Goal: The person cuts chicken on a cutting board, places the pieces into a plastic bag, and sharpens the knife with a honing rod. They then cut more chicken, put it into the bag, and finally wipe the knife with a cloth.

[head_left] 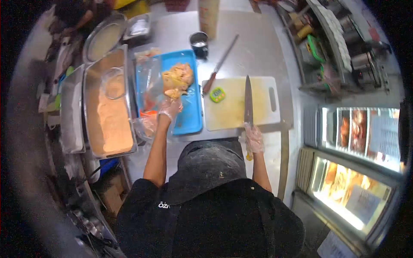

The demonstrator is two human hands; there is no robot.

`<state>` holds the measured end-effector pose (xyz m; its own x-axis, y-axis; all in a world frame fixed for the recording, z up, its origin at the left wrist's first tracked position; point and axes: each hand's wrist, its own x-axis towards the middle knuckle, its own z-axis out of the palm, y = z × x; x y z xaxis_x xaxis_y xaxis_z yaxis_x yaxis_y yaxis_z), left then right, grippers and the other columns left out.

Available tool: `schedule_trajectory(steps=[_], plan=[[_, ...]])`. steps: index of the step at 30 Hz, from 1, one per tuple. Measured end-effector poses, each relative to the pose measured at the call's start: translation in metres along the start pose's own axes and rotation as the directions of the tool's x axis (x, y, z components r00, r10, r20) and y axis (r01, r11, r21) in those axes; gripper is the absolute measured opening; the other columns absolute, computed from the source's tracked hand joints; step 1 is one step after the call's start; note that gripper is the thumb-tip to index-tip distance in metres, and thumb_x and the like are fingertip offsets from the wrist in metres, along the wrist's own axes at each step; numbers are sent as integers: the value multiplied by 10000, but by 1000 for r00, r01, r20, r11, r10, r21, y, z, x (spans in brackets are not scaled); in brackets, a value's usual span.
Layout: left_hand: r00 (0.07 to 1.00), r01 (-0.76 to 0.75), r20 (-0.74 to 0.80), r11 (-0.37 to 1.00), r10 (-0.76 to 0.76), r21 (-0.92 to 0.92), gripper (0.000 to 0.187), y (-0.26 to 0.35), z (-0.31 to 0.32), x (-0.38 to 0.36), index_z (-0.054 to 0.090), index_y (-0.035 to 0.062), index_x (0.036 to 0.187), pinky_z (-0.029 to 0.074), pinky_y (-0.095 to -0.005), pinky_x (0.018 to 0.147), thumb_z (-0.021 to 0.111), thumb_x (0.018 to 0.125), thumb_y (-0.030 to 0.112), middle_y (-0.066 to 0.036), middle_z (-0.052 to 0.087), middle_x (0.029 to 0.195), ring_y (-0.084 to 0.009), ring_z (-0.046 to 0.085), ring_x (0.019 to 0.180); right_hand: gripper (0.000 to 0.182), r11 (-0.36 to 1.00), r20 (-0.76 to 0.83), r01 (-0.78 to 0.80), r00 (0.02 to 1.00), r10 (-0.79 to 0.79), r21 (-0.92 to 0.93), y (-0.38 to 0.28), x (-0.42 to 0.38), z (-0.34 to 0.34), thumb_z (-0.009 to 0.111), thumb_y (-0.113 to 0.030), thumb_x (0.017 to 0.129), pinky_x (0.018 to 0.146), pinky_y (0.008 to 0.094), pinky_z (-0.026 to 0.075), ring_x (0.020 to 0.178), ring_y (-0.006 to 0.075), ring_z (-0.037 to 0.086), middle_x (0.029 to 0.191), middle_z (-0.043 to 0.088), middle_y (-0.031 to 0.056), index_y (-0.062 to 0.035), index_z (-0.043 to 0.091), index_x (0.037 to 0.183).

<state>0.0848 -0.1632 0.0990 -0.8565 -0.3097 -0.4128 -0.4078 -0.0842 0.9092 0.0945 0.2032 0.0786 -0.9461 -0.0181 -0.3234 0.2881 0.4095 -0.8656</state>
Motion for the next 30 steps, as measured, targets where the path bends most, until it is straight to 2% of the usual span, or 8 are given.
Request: schedule_trajectory(steps=[2,3,6,9,14,18,19,30], plan=[[994,-111,83,603,74,790,202,61,45,-15,547,25,927,469,-381,667,456,851,189,-155,582,718,-338,573,734,256,987,-15,-157,987,158,32,-28,-13,-16,565,-342,826,418,253,327,478,70,421,558,452,-37,-86,573,838],[862,-440,208,478,462,760,238,25,63,5,562,52,949,461,-407,679,421,839,210,-178,589,760,-352,574,750,258,987,-35,-151,988,153,47,-27,-13,-20,562,-342,829,417,253,325,479,68,422,554,445,-39,-85,568,854],[944,-256,49,626,328,736,219,37,148,9,568,68,928,463,-436,657,429,827,203,-175,590,808,-338,575,768,266,983,-55,-184,982,183,-21,-12,-4,-39,560,-323,832,418,254,332,483,64,426,553,450,-37,-74,560,923],[898,-319,88,502,430,804,204,-13,223,15,571,84,906,472,-425,671,411,828,185,-159,583,842,-328,574,775,305,903,-5,358,929,-370,-240,65,31,-76,545,-334,832,425,270,351,488,78,438,572,480,-10,-51,557,946],[858,-458,312,333,407,824,216,-44,260,3,567,89,932,463,-383,735,425,826,212,-143,566,903,-301,564,825,327,892,126,188,981,-148,-410,1,50,-95,459,-314,845,627,443,435,679,376,555,698,568,211,-46,523,1022],[834,-426,236,309,499,850,221,-65,254,-6,571,120,937,449,-374,736,468,815,272,-125,564,895,-280,546,859,309,879,321,94,945,69,-467,-8,62,-90,437,-312,838,656,452,442,750,398,564,766,573,251,-45,529,962],[845,-415,197,379,497,827,203,-68,251,-7,578,122,920,444,-379,739,489,810,266,-126,562,890,-282,540,866,236,757,493,491,831,-259,-431,-2,64,-94,469,-230,797,666,461,450,781,399,570,769,571,263,-47,529,934],[749,-394,64,365,660,843,232,-63,230,-11,615,109,782,445,-401,743,640,710,328,-157,567,923,-314,535,859,251,820,458,366,877,-146,-440,10,77,-77,446,-230,824,644,470,452,742,399,578,734,570,261,-4,526,900]])
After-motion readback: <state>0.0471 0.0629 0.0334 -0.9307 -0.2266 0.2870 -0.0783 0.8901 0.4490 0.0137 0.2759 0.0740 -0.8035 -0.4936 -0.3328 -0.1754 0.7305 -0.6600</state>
